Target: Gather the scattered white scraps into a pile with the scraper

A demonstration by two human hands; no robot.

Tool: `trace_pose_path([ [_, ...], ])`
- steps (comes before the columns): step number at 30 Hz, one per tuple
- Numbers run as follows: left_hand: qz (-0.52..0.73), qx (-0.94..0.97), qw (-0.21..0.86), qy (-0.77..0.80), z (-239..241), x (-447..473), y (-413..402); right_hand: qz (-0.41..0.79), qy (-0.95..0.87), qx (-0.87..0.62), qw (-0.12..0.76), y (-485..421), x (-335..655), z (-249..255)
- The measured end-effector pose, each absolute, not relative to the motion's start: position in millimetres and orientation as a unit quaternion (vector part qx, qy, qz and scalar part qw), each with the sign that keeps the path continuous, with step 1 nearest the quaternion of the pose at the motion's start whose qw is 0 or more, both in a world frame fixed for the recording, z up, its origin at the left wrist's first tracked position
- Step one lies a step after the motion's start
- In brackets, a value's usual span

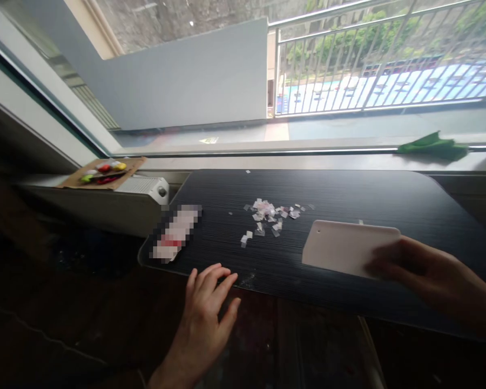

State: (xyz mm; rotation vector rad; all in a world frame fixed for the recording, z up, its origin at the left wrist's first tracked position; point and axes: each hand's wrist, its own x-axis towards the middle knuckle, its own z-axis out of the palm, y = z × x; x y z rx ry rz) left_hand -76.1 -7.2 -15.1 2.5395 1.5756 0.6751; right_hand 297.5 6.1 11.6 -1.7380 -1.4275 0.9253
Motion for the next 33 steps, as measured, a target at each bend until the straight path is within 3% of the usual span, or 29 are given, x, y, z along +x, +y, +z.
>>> trace_pose_path([
  [10, 0.187, 0.819, 0.068, 0.538, -9, -72, -5, 0.236, -0.702, -0.586, 0.329, 77, 194, 10],
  [17, 0.193, 0.817, 0.069, 0.539, -16, -77, -3, 0.205, -0.717, -0.607, 0.277, 53, 229, 22],
  [25, 0.186, 0.820, 0.059, 0.538, -16, -73, -1, 0.179, -0.743, -0.581, 0.279, 80, 187, 27],
  [30, 0.189, 0.820, 0.048, 0.538, -18, -81, -1, 0.188, -0.715, -0.634, 0.225, 58, 231, 31],
  [33, 0.201, 0.818, 0.051, 0.536, -19, -75, 2, 0.190, -0.671, -0.675, 0.242, 45, 252, 32],
])
